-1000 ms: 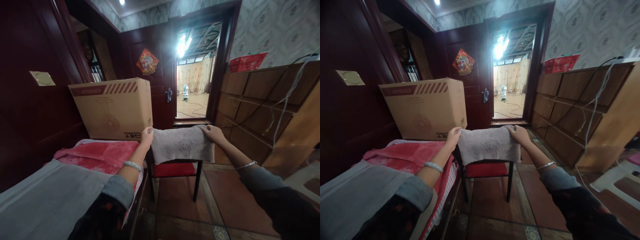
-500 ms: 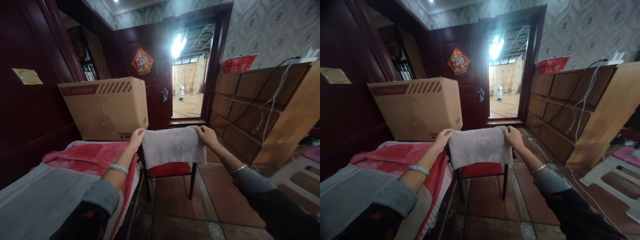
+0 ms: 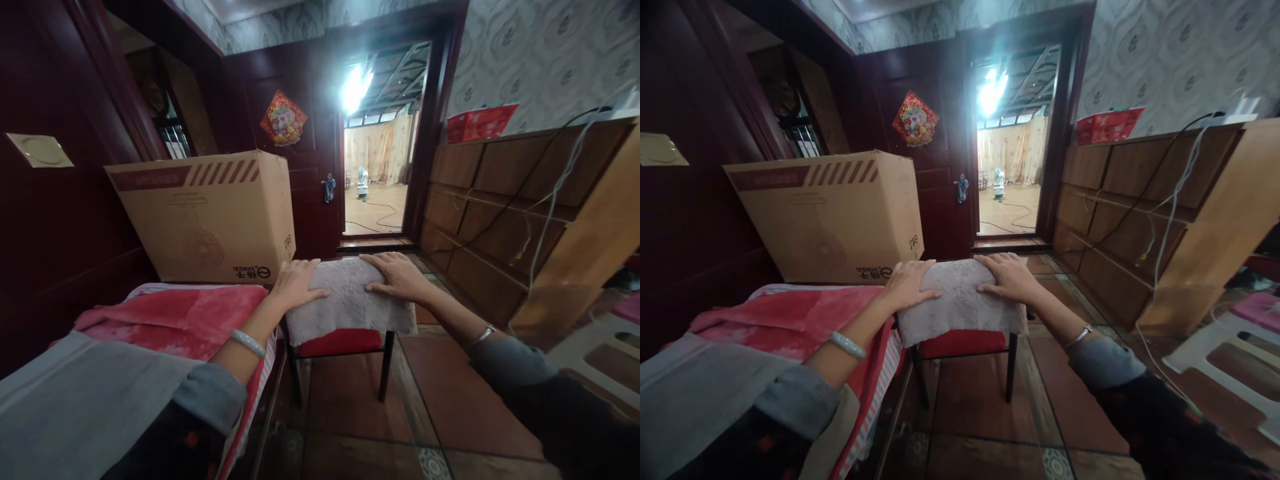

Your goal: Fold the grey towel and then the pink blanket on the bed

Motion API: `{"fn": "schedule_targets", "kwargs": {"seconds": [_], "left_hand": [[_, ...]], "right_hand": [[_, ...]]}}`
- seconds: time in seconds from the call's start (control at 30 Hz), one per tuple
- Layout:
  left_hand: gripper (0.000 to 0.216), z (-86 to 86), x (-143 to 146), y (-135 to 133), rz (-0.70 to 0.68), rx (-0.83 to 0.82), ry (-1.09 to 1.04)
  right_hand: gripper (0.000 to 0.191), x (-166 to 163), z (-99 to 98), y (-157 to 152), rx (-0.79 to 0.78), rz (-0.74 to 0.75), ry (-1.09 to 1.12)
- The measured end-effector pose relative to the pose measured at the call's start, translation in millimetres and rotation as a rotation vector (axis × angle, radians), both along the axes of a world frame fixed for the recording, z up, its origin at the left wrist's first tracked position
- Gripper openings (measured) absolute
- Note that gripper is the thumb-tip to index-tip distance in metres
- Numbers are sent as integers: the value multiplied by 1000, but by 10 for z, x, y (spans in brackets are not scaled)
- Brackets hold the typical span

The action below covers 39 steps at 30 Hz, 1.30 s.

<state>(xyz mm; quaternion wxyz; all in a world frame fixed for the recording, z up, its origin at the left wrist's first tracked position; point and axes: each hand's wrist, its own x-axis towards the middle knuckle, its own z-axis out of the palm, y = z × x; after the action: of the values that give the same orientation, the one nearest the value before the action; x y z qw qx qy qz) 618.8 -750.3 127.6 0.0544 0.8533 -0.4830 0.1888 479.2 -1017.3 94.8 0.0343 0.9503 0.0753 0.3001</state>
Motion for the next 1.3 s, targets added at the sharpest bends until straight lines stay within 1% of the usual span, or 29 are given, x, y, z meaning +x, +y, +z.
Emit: {"fn": "schedule_targets", "kwargs": {"seconds": [0.1, 0.17, 0.33, 0.4, 0.43, 0.5, 0.57, 0.6, 0.67, 0.73, 0.77, 0.8, 0.87, 0.9, 0.97, 1.03, 1.07, 1.13, 1.2, 1.23, 1.3], "left_hand": [[79, -108, 32, -14, 10, 16, -16], [78, -140, 44, -10, 19, 5, -47], [78, -81, 23, 5, 15, 37, -3], [77, -117, -42, 70, 44, -12, 5], [77, -177, -97, 134, 68, -61, 0], [77, -394, -261, 341, 122, -186, -16], [76, -719, -502, 663, 163, -291, -23], [75, -899, -648, 865, 178, -317, -21], [75, -1235, -979, 1335, 194, -297, -10], [74, -1486, -1340, 1866, 250, -235, 2], [72, -1571, -1527, 2143, 315, -211, 5], [69, -1631, -1719, 2422, 409, -195, 5], [64, -1691, -2123, 2968, 647, -189, -8], [62, -1699, -2338, 3226, 773, -192, -22], [59, -1688, -2791, 3690, 1025, -195, -47], [58, -1657, -3260, 4061, 1286, -183, -38], [58, -1639, -3494, 4207, 1422, -172, -12], [58, -1599, -3944, 4413, 1682, -149, 83], [56, -1558, -4348, 4521, 1889, -135, 196], [55, -1540, -4524, 4551, 1963, -134, 239], [53, -1513, -4820, 4595, 2071, -153, 277]], "right_hand": [[78, 27, -129, -61, 10, -10, -30], [77, 28, -174, -77, 1, -5, -65], [75, 7, -160, -35, -7, -8, -83], [76, 4, -151, -22, -15, -11, -70], [76, 3, -151, -22, -18, -13, -60], [75, 1, -158, -37, -19, -21, -43], [73, -17, -167, -51, -19, -38, -40], [72, -36, -169, -48, -19, -45, -48], [71, -92, -168, -1, -17, -42, -98], [71, -160, -171, 115, -3, 4, -207], [69, -192, -182, 204, 24, 58, -296], [63, -222, -206, 316, 67, 145, -364], [53, -267, -299, 619, 159, 359, -411], [49, -279, -370, 811, 189, 476, -391], [40, -266, -549, 1263, 244, 716, -272], [30, -177, -755, 1759, 333, 914, -114], [27, -99, -860, 2001, 395, 976, -45], [28, 114, -1071, 2441, 527, 1012, 116], [35, 379, -1281, 2800, 646, 967, 270], [40, 521, -1387, 2948, 694, 930, 324], [50, 811, -1604, 3185, 749, 854, 342]]}}
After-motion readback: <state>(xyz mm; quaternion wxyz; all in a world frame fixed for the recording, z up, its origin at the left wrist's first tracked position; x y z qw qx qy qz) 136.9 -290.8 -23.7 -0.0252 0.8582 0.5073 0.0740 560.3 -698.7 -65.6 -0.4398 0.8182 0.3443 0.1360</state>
